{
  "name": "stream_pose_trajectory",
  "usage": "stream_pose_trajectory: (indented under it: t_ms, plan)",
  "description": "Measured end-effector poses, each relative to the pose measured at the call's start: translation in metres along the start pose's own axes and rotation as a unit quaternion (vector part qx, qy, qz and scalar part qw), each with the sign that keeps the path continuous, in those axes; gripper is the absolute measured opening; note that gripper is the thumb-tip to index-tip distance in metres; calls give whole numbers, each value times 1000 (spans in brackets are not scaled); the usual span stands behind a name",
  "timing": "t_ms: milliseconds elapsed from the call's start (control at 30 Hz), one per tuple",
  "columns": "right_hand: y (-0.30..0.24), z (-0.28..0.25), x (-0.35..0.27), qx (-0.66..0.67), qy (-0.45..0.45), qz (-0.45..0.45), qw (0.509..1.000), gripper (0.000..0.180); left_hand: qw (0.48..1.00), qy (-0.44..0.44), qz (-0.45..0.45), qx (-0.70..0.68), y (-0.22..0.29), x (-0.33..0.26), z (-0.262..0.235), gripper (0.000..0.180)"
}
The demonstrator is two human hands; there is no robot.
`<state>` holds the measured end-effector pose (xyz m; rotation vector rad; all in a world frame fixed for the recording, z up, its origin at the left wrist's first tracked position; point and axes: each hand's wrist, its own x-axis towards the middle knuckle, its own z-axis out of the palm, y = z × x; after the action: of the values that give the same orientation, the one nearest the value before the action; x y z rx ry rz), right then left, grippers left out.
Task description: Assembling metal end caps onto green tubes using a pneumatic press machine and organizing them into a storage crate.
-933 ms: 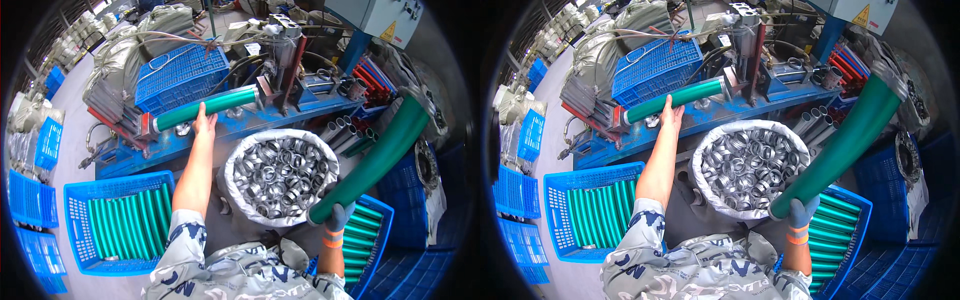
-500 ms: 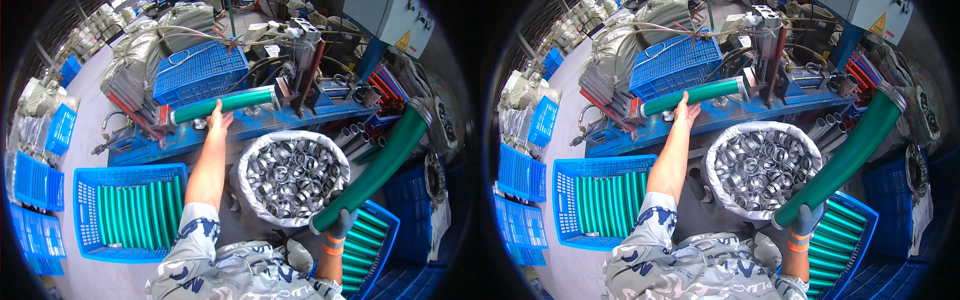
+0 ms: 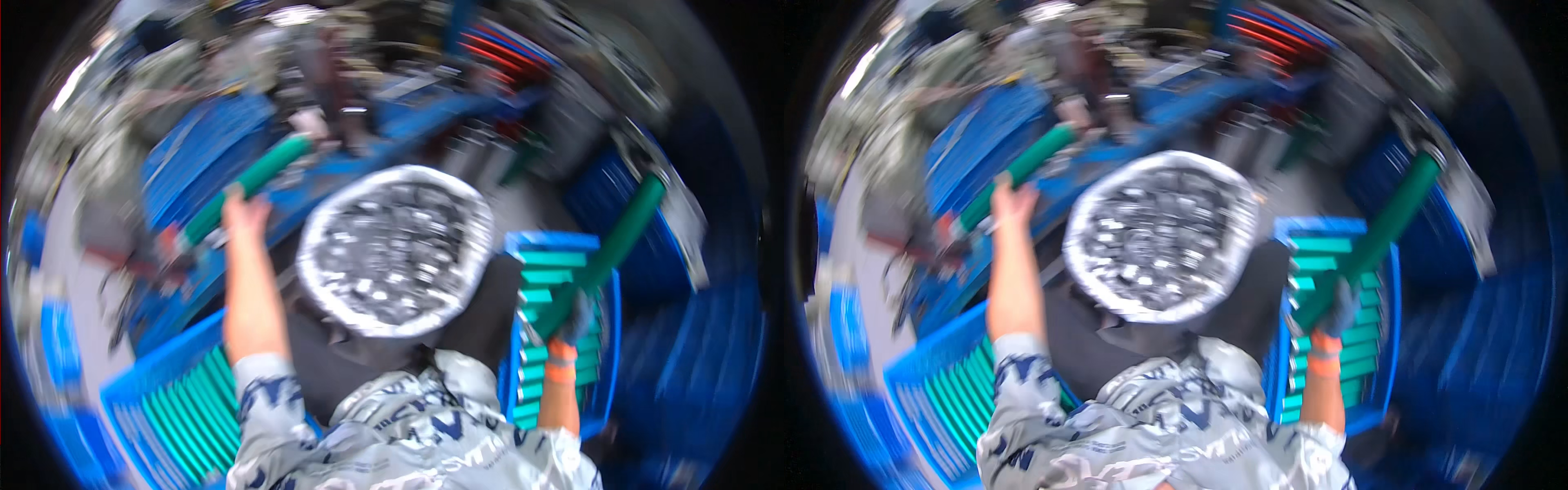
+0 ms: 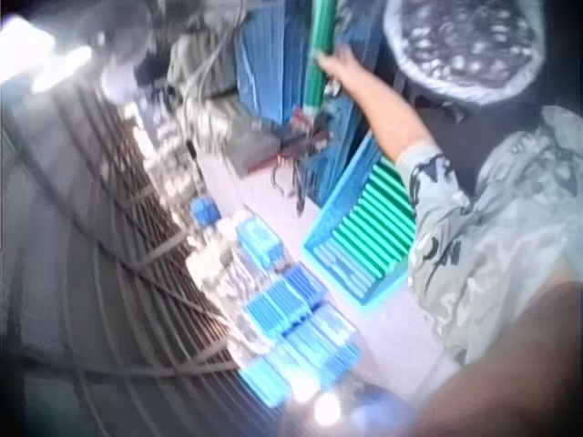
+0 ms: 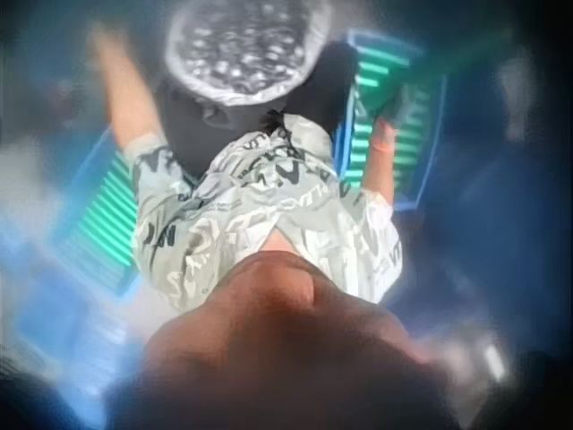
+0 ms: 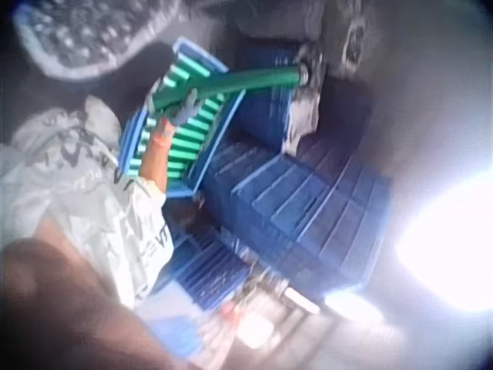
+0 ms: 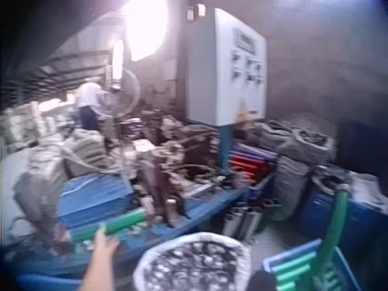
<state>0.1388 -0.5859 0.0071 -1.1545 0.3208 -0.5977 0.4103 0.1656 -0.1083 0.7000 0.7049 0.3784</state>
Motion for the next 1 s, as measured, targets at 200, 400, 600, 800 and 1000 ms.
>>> stream_pose_trajectory:
  t_ms: [200,400,600,800,1000]
  plan:
    - [75,-197,64,-243,186,48,951,51,986,-86,-132,-60,44,30,-52,127]
    - [142,-232,78,-331,264,276,863,76,978,-143,28,147,-44,-79,-60,90]
    - [174,-202,140,-266,224,272,897,82,945,-109,71,300,-81,-192,-97,62]
    - [191,-195,199,-324,223,278,876,80,928,-98,93,348,-69,-217,-135,58]
    - [186,-197,211,-439,300,128,837,89,905,-21,142,400,-51,-240,-194,54]
